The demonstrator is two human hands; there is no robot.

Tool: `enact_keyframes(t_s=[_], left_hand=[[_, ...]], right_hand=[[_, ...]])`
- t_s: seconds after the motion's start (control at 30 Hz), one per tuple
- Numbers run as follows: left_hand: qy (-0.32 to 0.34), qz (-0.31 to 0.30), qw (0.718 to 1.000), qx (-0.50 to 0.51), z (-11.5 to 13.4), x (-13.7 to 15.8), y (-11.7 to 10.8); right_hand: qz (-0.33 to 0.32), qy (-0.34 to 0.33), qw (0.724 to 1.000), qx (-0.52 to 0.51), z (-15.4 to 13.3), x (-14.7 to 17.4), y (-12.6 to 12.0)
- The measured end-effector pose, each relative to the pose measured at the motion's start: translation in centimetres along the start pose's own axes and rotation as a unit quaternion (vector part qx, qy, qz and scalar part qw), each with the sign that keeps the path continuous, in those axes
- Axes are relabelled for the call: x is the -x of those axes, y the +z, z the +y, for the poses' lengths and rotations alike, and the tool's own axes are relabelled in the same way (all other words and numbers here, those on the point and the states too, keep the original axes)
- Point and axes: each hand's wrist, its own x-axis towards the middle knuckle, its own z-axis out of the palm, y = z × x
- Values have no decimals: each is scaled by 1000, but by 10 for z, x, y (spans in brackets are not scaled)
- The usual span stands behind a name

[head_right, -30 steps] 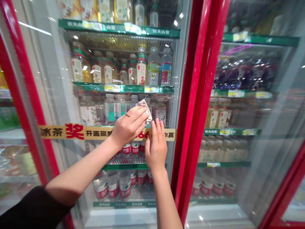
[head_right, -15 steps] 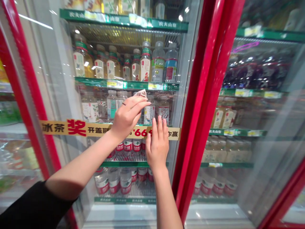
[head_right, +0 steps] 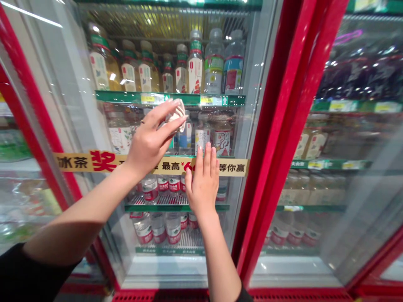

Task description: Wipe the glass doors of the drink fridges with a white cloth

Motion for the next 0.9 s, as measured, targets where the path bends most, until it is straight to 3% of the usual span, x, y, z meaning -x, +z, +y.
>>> enact_keyframes(t_s=[0.1,0.2,0.37,0.5,0.73,0.9], left_hand=[[-3,8,1000,0,5,-6,15],[20,-2,1000,-10,13,6,19],[85,-54,994,-30,14,44,-10],[82,-60,993,-57,2,52,-29],[-37,4,997,-65,14,26,3],[39,-27,995,-83,21,40,2]], right_hand=[[7,10,1000,-4,-6,0,4],[24,11,1000,-7,-8,0,7],[33,4,999,-5,-6,2,9],[34,-15,999,-4,-8,4,10],[37,-13,999,-15,-13,8,16],[36,-18,999,-5,-11,9,16]])
